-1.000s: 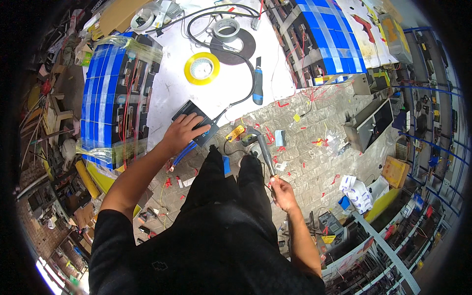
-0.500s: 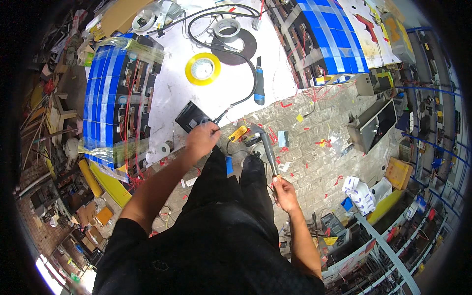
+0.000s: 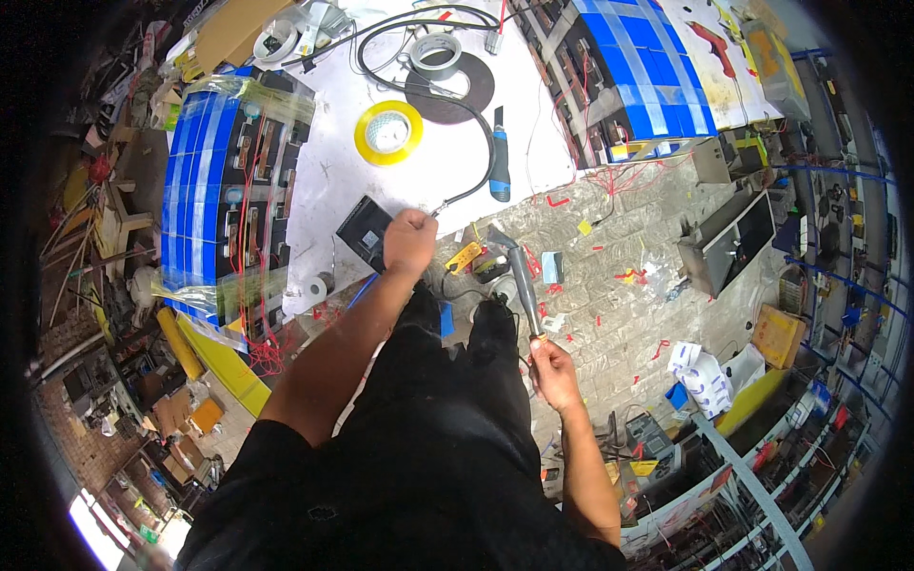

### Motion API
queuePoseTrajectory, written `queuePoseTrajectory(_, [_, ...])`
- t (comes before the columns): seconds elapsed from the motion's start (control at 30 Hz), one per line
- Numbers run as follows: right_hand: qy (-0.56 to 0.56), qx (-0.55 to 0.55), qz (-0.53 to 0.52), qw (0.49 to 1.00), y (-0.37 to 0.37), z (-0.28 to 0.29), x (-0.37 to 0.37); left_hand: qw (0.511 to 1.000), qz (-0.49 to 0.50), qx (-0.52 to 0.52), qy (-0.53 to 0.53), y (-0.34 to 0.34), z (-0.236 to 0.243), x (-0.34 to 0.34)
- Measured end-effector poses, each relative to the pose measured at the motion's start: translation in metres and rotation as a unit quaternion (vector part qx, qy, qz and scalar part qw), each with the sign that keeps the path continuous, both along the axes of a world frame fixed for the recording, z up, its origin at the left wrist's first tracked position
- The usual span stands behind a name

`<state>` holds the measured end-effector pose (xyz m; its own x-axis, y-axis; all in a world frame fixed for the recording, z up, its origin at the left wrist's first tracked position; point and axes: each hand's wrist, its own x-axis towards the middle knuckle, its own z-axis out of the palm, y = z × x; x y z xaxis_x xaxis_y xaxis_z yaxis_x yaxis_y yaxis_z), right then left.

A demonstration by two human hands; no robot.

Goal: The person uses a soldering iron to work on a small black electronic device on a cluttered workbench. They repeatedly apply heat to a connection point, then set the device down and pick up a roll of tape, before resuming soldering.

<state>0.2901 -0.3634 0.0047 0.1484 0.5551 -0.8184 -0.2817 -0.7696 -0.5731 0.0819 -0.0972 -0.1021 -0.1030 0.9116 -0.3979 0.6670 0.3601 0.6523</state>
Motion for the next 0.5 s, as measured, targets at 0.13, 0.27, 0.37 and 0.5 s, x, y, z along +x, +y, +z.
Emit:
queuePoseTrajectory(0.13, [-0.020,0.016,0.015,1.000,0.010,-0.004,0.003,0.995,-0.092,0.044,0.006,0.032,0.018,-0.028])
queuePoseTrajectory(0.27, [-0.049,-0.007,0.055,0.997,0.033,-0.008,-0.004,0.985,-0.160,0.055,0.028,0.052,0.019,-0.040])
queuePoseTrajectory(0.37, [-0.093,0.009,0.081,0.992,0.044,-0.023,-0.013,0.976,-0.189,0.107,0.027,0.060,0.021,-0.037])
queuePoseTrajectory(0.5, [-0.143,0.024,0.108,0.983,0.060,-0.025,-0.024,0.941,-0.257,0.196,0.096,0.070,0.032,-0.031])
